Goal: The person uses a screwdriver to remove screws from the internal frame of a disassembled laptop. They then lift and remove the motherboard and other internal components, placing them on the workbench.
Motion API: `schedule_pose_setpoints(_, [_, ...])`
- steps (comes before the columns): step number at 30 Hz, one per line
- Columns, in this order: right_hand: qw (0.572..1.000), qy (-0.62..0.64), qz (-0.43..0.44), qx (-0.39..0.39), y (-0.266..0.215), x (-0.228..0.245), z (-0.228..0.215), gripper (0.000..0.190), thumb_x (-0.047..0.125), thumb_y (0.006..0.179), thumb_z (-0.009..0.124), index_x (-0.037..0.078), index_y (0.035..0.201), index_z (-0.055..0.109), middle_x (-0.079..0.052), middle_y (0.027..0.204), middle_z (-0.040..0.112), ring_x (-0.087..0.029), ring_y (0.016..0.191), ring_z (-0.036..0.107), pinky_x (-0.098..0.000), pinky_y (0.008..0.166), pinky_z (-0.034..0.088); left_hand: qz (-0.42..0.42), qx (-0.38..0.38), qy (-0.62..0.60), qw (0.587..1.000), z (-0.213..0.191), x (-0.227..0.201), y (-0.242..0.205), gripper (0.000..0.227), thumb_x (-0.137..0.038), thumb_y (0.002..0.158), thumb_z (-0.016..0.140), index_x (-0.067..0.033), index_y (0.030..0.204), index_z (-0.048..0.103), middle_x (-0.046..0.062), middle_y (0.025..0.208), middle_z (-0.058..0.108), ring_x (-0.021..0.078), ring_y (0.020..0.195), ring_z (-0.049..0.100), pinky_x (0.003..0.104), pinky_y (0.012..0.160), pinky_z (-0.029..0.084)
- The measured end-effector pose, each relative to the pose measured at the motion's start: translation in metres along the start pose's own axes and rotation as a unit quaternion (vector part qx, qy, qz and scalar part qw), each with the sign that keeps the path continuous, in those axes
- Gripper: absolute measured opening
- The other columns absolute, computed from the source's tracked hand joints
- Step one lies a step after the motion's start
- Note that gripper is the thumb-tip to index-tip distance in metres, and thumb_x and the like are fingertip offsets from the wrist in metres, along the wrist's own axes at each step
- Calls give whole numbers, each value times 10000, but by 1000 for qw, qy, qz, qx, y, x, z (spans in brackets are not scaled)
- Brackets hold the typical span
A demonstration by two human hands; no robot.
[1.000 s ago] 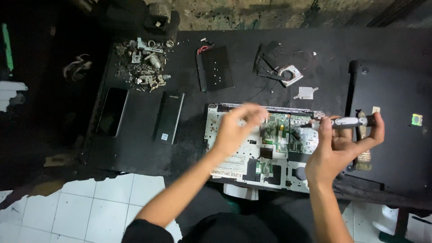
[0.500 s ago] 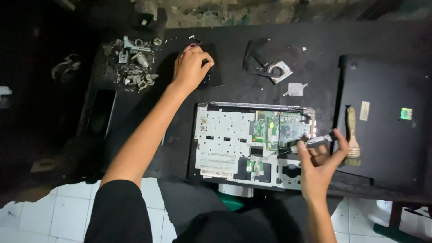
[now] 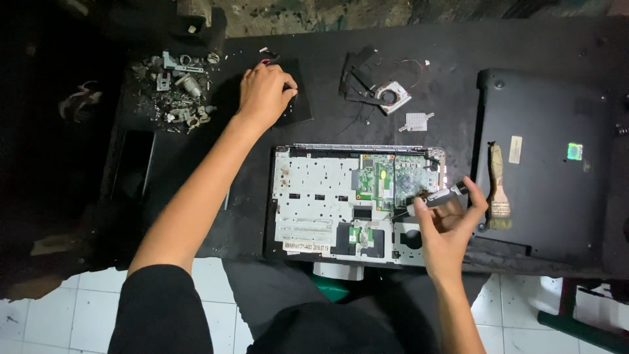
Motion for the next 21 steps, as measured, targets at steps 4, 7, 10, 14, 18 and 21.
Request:
schedule_pose_setpoints(4, [1000, -8, 7, -9, -1, -2, -2, 656, 32, 988, 662, 214, 1483, 272, 40, 724, 353, -77, 662, 397, -243, 644, 388, 3, 7, -15, 1000, -5, -2, -2, 99, -178, 855, 799, -176, 952, 812, 111, 1029, 729, 381, 1016, 630, 541, 904, 482])
schedule_pose_setpoints(7, [1000, 1, 6, -3, 0, -4, -2, 667, 31, 993, 663, 225, 1488, 261, 14, 805, 461, -95, 713, 460, -249, 673, 403, 3, 14, -21, 1000, -12, -8, -3, 68, -142, 882, 758, -172, 904, 814, 94, 1020, 725, 385, 995, 632, 552, 915, 464])
schedule_pose_setpoints(10, [999, 34, -5, -13, -2, -6, -6, 626, -7, 1019, 617, 231, 1475, 260, 15, 787, 437, -91, 720, 474, -263, 738, 446, 35, -53, -50, 997, -39, -42, -22, 126, -201, 959, 690, -149, 1041, 771, 72, 1045, 656, 343, 1000, 581, 506, 883, 454])
schedule_pose_setpoints(14, [993, 38, -35, -110, -4, -11, -25, 703, -72, 1025, 644, 213, 1529, 245, -1, 836, 506, -135, 738, 543, -229, 667, 459, 141, -70, -233, 960, -63, -125, -67, 108, -189, 957, 656, -123, 1015, 720, 96, 1040, 640, 282, 989, 577, 434, 904, 446])
schedule_pose_setpoints(18, [973, 40, -48, -220, -25, -10, -56, 742, -42, 1119, 660, 253, 1635, 215, -46, 883, 608, -157, 849, 617, -241, 776, 479, 228, 172, -216, 934, -22, -185, -115, 644, -404, 912, 711, -188, 1472, 477, 108, 1647, 196, 269, 1511, 197, 519, 1249, 140])
schedule_pose_setpoints(21, [985, -5, -51, -164, -13, -4, -87, 752, -11, 1170, 713, 273, 1652, 211, 64, 714, 454, -65, 614, 488, -130, 552, 414, 231, 154, -263, 924, -11, -180, -124, 568, -279, 957, 698, -117, 1467, 507, 107, 1640, 232, 298, 1533, 198, 514, 1256, 159])
Point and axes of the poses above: each hand's wrist, its own y-axis towards the middle knuckle, its own z-axis out of the palm, x = y × z, the point moved 8 cm from there along y, towards the middle knuckle
